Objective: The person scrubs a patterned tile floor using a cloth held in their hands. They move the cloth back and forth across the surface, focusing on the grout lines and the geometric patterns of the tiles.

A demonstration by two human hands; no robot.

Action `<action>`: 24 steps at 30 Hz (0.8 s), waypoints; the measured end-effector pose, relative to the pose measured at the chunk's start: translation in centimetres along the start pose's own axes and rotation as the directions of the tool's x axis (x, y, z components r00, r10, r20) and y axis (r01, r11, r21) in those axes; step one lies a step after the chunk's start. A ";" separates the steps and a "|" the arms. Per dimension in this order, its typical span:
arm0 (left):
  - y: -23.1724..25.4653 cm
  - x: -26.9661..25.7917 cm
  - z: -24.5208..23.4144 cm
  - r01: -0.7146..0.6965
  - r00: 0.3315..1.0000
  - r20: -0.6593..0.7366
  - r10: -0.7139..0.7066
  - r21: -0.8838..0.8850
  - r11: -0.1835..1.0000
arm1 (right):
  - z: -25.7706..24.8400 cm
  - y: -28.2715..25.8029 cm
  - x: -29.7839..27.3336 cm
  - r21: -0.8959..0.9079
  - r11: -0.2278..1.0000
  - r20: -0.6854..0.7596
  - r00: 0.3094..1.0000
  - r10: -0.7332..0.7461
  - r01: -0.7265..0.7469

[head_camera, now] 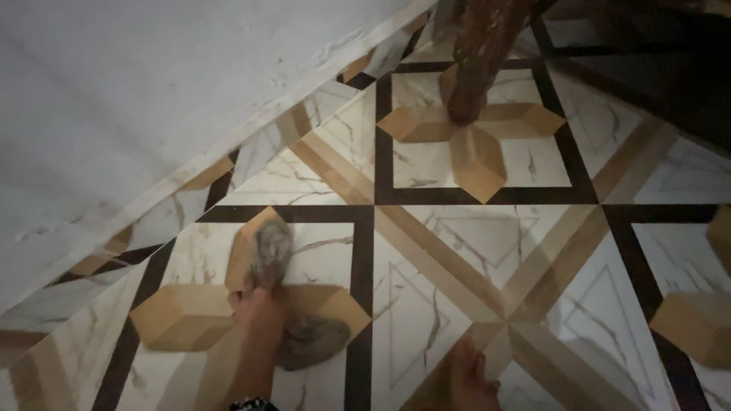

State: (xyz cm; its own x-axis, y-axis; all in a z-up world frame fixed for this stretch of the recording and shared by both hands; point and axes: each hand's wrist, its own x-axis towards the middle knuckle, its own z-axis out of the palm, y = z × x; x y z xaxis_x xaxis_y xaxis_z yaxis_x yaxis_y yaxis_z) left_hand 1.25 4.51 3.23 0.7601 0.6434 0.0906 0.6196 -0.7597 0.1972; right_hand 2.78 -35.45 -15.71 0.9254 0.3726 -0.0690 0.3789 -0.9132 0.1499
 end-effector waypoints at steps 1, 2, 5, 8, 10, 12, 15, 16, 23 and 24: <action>0.4 0.2 -0.1 0.049 0.996 0.067 -0.050 0.024 0.999 | 0.5 0.1 -0.4 -0.006 1.000 -0.014 1.000 0.006 -0.006; 1.0 0.1 0.0 0.096 0.986 0.133 -0.102 0.052 0.994 | 0.8 0.2 -0.8 0.134 0.990 0.105 0.994 0.024 -0.038; 4.0 -1.6 1.8 -0.067 0.989 0.134 0.057 0.075 0.995 | 0.9 -0.6 0.2 -0.041 0.998 0.280 0.958 0.056 -0.046; 8.8 -5.6 4.3 -0.330 0.937 0.115 0.328 -0.009 0.944 | -0.3 -0.3 0.8 -0.087 0.996 0.194 0.981 0.019 -0.002; 12.4 -8.5 5.0 -0.515 0.816 0.275 0.508 -0.051 0.855 | -2.3 -0.4 1.1 -0.088 0.996 0.148 0.989 0.020 -0.007; 14.8 -12.7 4.8 -0.687 0.719 -0.009 0.695 -0.161 0.709 | -7.1 -1.1 1.0 -0.002 0.999 0.281 0.958 0.051 -0.053; 14.2 -14.2 4.0 -0.712 0.673 0.031 0.739 -0.244 0.659 | -14.7 -2.7 1.3 0.139 0.959 0.529 0.837 0.138 -0.245; 13.5 -14.0 4.1 -0.709 0.659 0.086 0.747 -0.259 0.656 | -16.3 -3.1 1.1 0.136 0.953 0.553 0.819 0.155 -0.272; 1.6 -3.3 5.3 -0.374 0.927 0.034 0.373 0.042 0.926 | -9.5 0.4 2.0 0.285 0.957 0.537 0.837 -0.109 -0.058; 0.2 -2.3 4.6 -0.263 0.964 0.056 0.260 0.033 0.964 | -7.3 -0.2 2.0 0.215 0.976 0.508 0.858 -0.074 -0.043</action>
State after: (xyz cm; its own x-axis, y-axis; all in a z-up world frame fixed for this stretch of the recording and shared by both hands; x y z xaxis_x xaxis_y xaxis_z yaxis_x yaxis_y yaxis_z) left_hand 0.56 2.44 -1.42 0.9051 0.4170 0.0837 0.4044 -0.9047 0.1341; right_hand 4.63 -33.34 -8.65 0.7624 0.3034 -0.5716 0.3282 -0.9425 -0.0625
